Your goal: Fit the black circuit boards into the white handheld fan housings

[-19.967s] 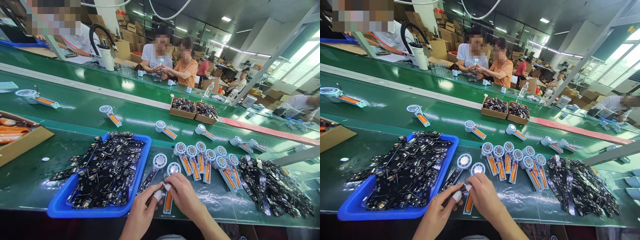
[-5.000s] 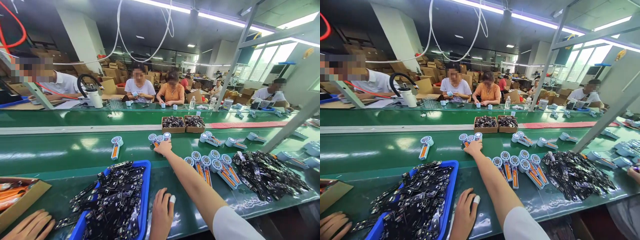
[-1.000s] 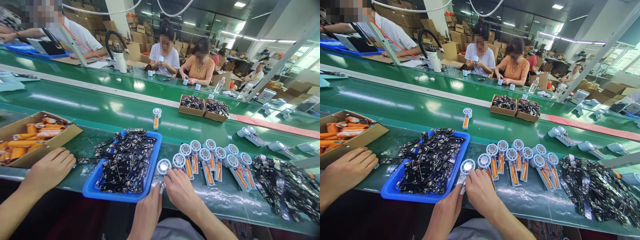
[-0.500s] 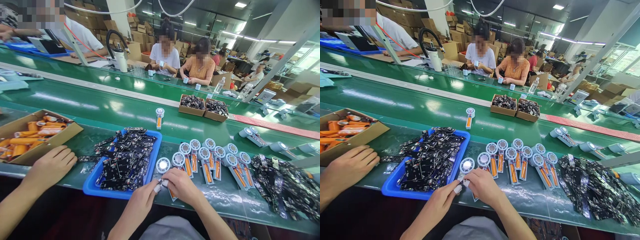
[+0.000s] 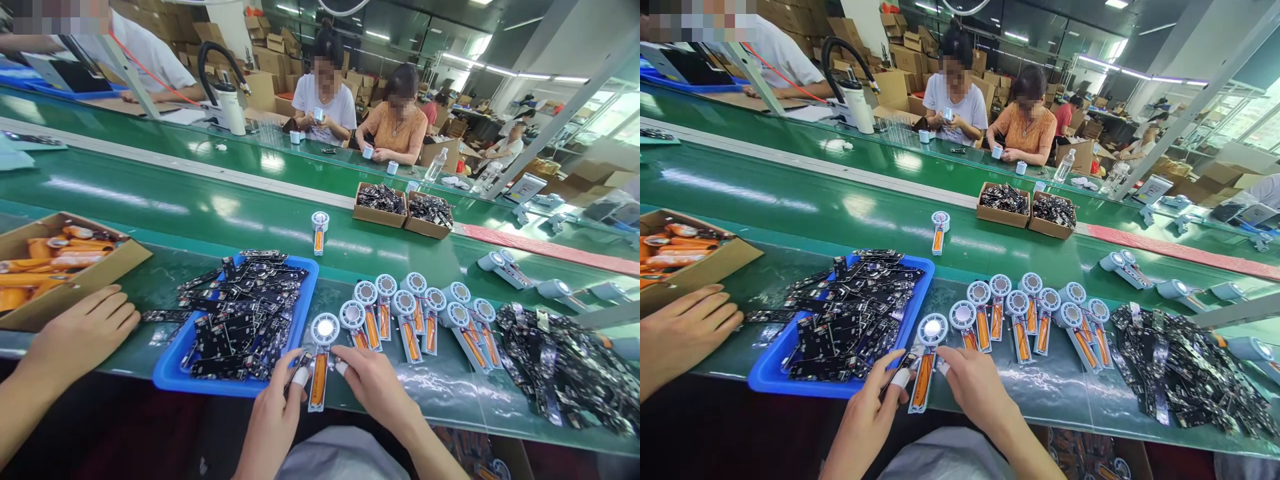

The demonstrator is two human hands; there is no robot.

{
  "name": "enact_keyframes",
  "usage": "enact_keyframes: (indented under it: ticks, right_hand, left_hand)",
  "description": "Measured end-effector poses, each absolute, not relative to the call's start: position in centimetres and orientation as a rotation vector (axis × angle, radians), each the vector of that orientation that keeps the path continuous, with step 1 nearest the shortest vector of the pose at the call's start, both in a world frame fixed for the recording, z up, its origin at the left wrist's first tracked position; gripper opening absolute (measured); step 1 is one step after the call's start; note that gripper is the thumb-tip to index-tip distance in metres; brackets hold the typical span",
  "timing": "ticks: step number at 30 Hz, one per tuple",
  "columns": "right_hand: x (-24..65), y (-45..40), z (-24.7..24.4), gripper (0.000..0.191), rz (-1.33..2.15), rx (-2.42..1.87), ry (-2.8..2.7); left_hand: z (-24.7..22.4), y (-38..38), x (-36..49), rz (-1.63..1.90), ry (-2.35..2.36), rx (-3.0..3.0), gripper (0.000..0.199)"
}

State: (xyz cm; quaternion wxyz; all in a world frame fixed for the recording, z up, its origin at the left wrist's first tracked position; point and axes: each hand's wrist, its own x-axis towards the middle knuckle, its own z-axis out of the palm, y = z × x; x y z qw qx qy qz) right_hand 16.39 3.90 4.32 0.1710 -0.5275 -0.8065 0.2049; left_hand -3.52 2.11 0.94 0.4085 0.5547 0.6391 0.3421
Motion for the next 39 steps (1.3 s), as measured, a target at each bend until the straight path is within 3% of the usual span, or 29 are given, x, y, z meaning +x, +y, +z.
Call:
enact_keyframes:
  ticks: [4, 7, 14, 23, 30, 39]
  right_hand:
    - [16.3, 4.9, 4.0, 0.029, 0.198, -1.312, -2.303]
    - [15.7, 5.6, 4.3, 0.025, 0.098, -1.187, -2.317]
    - [12.6, 6.7, 3.9, 0.018, 0.865, -1.224, -1.910]
    - [13.4, 6.4, 4.5, 0.022, 0.969, -1.193, -1.855]
    - [13.5, 5.8, 2.9, 0.019, 0.768, -1.136, -2.027]
    - [12.9, 5.8, 3.4, 0.018, 0.260, -1.239, -2.248]
  left_hand:
    - [1.9, 1.8, -3.1, 0.886, 1.643, 1.366, 0.042]
    - [1.6, 2.0, -3.3, 0.857, 1.594, 1.356, 0.041]
    - [0.4, 2.4, -3.6, 0.829, 1.500, 1.363, 0.036]
    - [1.6, 2.1, -2.8, 0.892, 1.467, 1.131, 0.043]
    - [-0.1, 2.3, -2.7, 0.906, 1.441, 1.109, 0.045]
    - [0.8, 2.5, -2.9, 1.022, 1.465, 1.060, 0.046]
